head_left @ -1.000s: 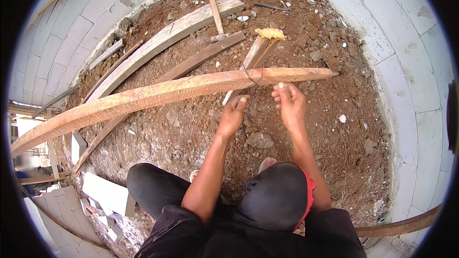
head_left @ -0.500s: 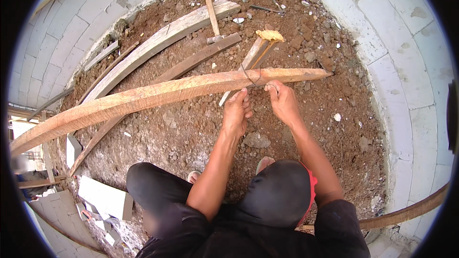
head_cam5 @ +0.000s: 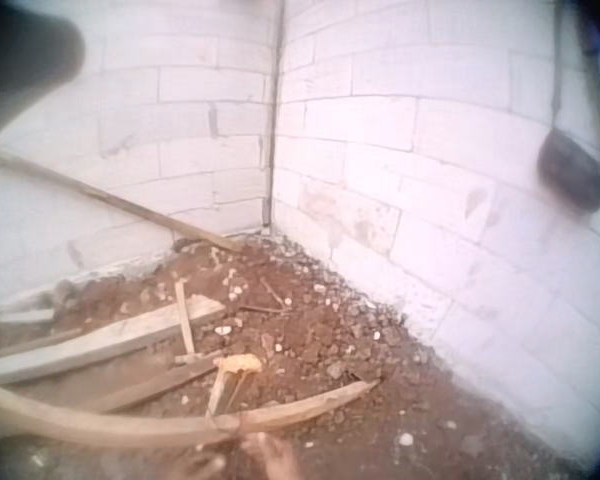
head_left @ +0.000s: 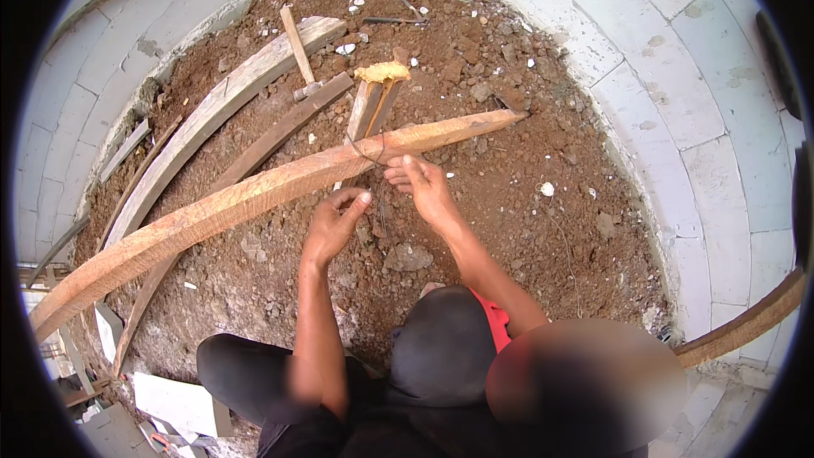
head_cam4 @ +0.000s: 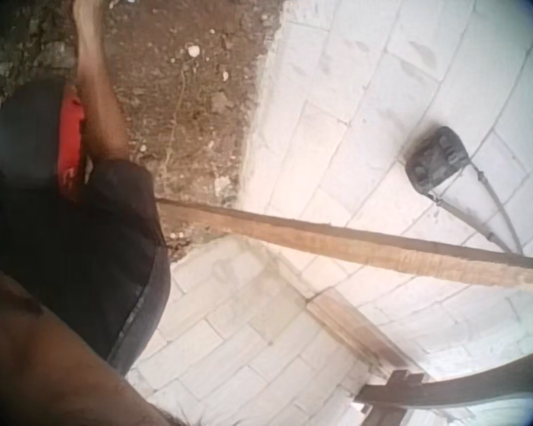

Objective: The person wraps wire around a wooden beam, hammers the beam into place, and then uses pliers to twist and tighten the wire around the beam before standing up and moving through the construction site.

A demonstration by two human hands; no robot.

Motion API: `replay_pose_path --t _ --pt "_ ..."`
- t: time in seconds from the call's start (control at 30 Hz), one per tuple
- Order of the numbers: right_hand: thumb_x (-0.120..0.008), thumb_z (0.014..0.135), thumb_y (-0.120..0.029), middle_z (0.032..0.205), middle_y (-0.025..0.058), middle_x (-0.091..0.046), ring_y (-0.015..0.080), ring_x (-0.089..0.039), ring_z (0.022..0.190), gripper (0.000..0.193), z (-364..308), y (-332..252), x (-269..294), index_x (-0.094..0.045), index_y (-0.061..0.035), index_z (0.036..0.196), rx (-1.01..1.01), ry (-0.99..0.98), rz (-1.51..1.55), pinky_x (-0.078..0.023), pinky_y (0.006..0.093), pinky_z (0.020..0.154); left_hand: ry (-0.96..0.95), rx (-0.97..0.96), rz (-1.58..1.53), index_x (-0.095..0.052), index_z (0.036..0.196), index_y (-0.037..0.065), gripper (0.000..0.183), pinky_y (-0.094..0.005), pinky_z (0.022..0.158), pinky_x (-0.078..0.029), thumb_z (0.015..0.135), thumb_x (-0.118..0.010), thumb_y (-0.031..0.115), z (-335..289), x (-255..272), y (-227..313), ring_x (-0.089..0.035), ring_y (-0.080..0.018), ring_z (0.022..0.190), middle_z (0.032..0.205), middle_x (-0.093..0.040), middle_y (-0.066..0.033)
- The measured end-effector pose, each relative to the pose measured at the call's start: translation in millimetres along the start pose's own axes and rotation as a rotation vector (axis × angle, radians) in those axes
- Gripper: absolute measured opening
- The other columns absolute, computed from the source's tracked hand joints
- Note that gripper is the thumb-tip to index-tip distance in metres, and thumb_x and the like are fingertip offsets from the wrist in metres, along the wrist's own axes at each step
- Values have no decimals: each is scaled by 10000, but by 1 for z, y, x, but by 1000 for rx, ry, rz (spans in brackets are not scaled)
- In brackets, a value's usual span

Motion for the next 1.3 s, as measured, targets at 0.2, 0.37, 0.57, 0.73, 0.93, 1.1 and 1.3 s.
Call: replay_pose_path --t 0.2,0.37,0.57,0.73,0.93,1.1,1.3 --pt "-563 999 -330 877 151 -722 252 -696 776 397 2 -41 -29 -634 60 1020 123 -101 -464 -525 396 708 195 -88 -256 -514 1357 -36 701 -382 1034 -430 848 -777 366 33 16 -20 -543 -244 1214 1299 -587 -175" --pt "-509 1031 -242 750 -3 -616 147 -574 638 262 11 -23 -11 -633 -15 992 -81 -232 -247 -486 331 595 245 -135 -424 -506 1384 -21 685 -331 1029 -423 847 -785 299 47 -5 -4 -552 -198 1168 1277 -609 -98" --pt "-497 1036 -208 648 -25 -482 91 -486 599 243 12 -14 -4 -635 -17 973 -430 -343 546 -441 257 548 228 -221 -452 -495 1396 -10 653 -341 1009 -443 859 -768 240 56 -11 1 -555 -198 1170 1275 -610 -98" --pt "-530 1018 -265 850 38 -667 151 -602 716 290 10 -35 -18 -640 -1 1067 -115 -269 -361 -503 279 687 174 -191 -524 -447 1432 1 737 -365 1043 -437 829 -794 246 43 16 -1 -549 -218 1200 1299 -594 -106" --pt "-476 1032 -256 894 168 -710 231 -678 845 369 -115 -206 -70 -708 28 997 605 -151 -252 -554 335 740 185 -246 -552 -475 1411 37 773 -372 1037 -458 775 -843 279 18 74 -54 -574 -209 1173 1267 -614 -106" --pt "-505 1003 -293 784 69 -684 349 -638 663 328 -184 -277 -222 -692 -40 910 554 -1314 349 -522 474 599 163 -311 -551 -490 1397 25 779 -373 1038 -448 768 -849 311 5 99 -82 -570 -219 1189 1299 -602 -124" --pt "-691 903 -231 902 237 -705 333 -698 851 325 -166 -248 -316 -702 79 997 558 -670 -301 -578 444 763 114 -254 -555 -403 1449 18 932 -383 1053 -432 731 -867 388 14 149 -118 -549 -247 1226 1350 -567 -151"
Point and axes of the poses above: each hand's wrist, its own z-axis towards the middle knuckle, its own x-axis out of the back of the hand, y = z × x, the point moved 2 cm from there along z, towards the middle knuckle
